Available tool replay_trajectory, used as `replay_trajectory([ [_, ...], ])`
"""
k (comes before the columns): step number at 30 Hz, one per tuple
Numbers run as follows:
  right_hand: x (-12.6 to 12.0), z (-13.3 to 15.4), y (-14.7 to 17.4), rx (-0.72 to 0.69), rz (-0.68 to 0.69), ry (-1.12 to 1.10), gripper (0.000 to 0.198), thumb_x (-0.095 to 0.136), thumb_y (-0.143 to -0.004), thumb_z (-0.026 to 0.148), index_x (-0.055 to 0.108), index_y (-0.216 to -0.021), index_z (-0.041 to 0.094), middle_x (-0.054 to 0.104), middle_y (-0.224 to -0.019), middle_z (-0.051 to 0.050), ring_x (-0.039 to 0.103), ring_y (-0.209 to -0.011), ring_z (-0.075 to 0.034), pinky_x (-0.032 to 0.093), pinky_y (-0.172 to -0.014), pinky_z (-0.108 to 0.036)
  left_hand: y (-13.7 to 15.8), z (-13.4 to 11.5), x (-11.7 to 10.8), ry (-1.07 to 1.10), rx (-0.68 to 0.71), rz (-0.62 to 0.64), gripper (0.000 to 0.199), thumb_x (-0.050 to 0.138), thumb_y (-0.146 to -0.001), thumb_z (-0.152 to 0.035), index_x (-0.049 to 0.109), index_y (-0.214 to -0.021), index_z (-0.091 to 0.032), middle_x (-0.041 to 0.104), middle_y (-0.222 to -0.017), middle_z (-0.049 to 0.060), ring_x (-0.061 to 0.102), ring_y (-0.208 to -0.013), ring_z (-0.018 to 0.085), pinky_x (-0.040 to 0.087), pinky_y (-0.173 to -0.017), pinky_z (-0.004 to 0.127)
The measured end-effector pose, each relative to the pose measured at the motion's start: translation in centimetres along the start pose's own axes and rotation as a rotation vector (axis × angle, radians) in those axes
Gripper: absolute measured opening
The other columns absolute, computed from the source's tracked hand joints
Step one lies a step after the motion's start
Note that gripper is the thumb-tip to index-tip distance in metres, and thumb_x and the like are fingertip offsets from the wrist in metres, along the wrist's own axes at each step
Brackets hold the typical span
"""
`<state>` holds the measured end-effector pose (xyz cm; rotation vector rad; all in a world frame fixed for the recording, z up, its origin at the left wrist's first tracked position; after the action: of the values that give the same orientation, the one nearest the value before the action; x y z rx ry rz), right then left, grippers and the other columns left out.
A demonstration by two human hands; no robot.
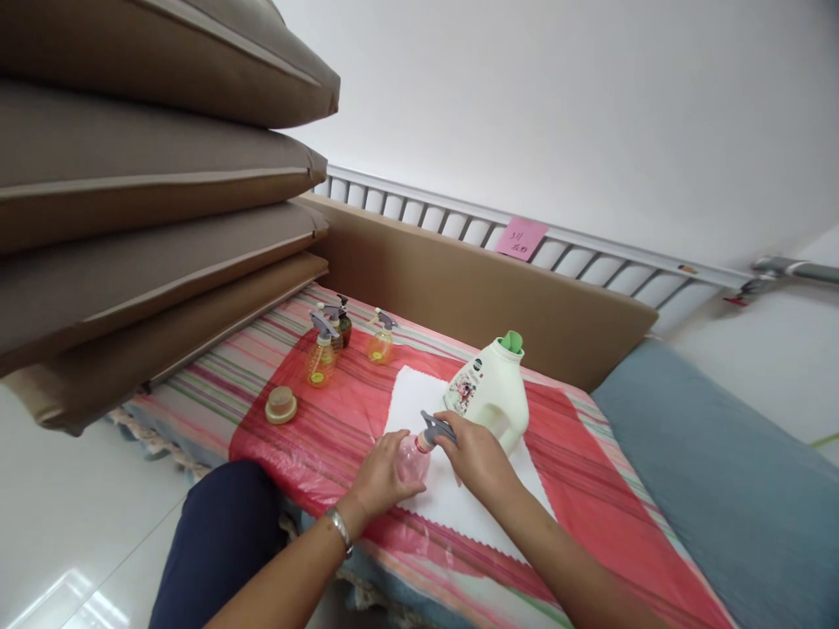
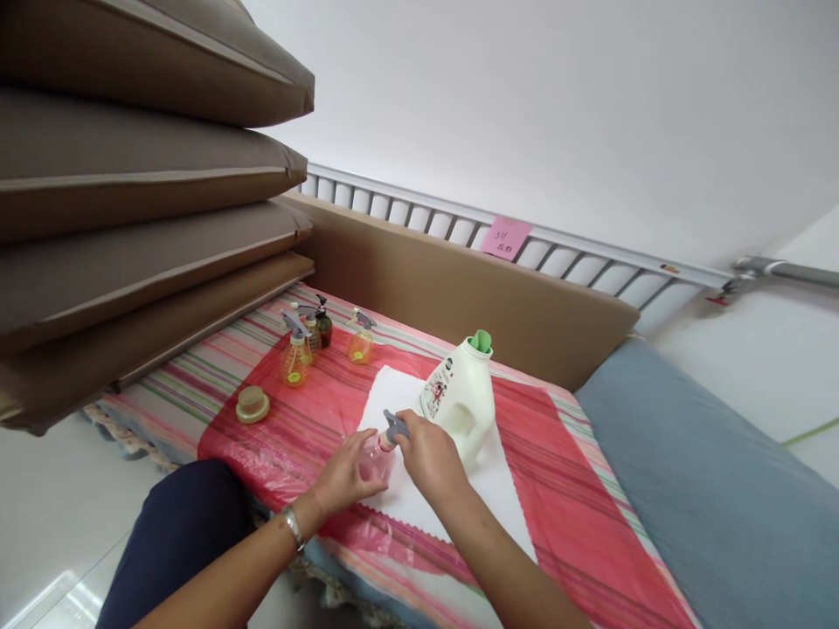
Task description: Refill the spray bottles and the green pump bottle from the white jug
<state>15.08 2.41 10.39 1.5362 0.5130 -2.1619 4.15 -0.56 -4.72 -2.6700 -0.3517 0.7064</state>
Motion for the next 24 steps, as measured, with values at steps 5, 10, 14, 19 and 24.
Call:
replay_trajectory([
  [5, -0.02, -0.14, -0.19, 0.005, 0.028, 0.014, 0.025, 0.045, -0.080, 0.021, 0.057, -0.102, 0.022, 0.069, -0.073, 0.001, 0.062, -0.059, -0.016, 0.039, -0.064, -0.024, 0.05, 0.00, 0.00, 0.008, -0.001, -0.001, 0.081, 0.077, -0.053, -0.034, 0.041, -0.125, -0.020, 0.053, -0.121, 0.012, 0.048, -0.112, 0.028, 0.038, -0.096, 0.046],
  [10, -0.01, 0.05, -0.45, 0.005, 0.030, 0.043, 0.023, 0.045, -0.079, 0.021, 0.058, -0.099, 0.022, 0.069, -0.073, -0.001, 0.063, -0.068, -0.018, 0.038, -0.064, -0.023, 0.08, 0.17, 0.06, 0.012, -0.013, -0.001, 0.081, 0.076, -0.054, -0.032, 0.040, -0.125, -0.019, 0.052, -0.121, 0.013, 0.048, -0.113, 0.028, 0.038, -0.097, 0.046],
  [14, 0.04, 0.43, -0.55, 0.007, 0.025, 0.072, 0.024, 0.047, -0.078, 0.019, 0.058, -0.098, 0.021, 0.069, -0.083, -0.004, 0.063, -0.080, -0.020, 0.038, -0.067, -0.024, 0.13, 0.32, 0.11, 0.010, -0.017, 0.002, 0.080, 0.075, -0.055, -0.033, 0.040, -0.125, -0.019, 0.052, -0.121, 0.012, 0.048, -0.113, 0.027, 0.038, -0.097, 0.045],
  [19, 0.24, 0.68, -0.53, 0.012, 0.042, 0.072, 0.022, 0.045, -0.080, 0.021, 0.058, -0.098, 0.021, 0.069, -0.073, -0.003, 0.063, -0.072, -0.018, 0.038, -0.065, -0.023, 0.20, 0.44, 0.11, 0.006, -0.022, 0.007, 0.080, 0.075, -0.056, -0.032, 0.038, -0.126, -0.021, 0.051, -0.123, 0.012, 0.047, -0.114, 0.028, 0.037, -0.098, 0.046],
  [24, 0.66, 0.52, -0.61, 0.001, 0.041, 0.077, 0.025, 0.046, -0.080, 0.021, 0.057, -0.103, 0.022, 0.069, -0.091, -0.004, 0.063, -0.084, -0.019, 0.039, -0.070, -0.024, 0.11, 0.38, 0.17, 0.012, -0.027, 0.022, 0.082, 0.076, -0.055, -0.034, 0.038, -0.127, -0.020, 0.051, -0.123, 0.012, 0.046, -0.115, 0.028, 0.036, -0.099, 0.045],
])
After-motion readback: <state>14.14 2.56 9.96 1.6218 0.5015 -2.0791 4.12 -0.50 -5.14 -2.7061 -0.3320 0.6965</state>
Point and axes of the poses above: each hand's wrist, its own y-axis away from the middle knuckle, its own x-axis out of the palm, z = x × y, the point moved 6 cm from there along -y, towards the middle knuckle
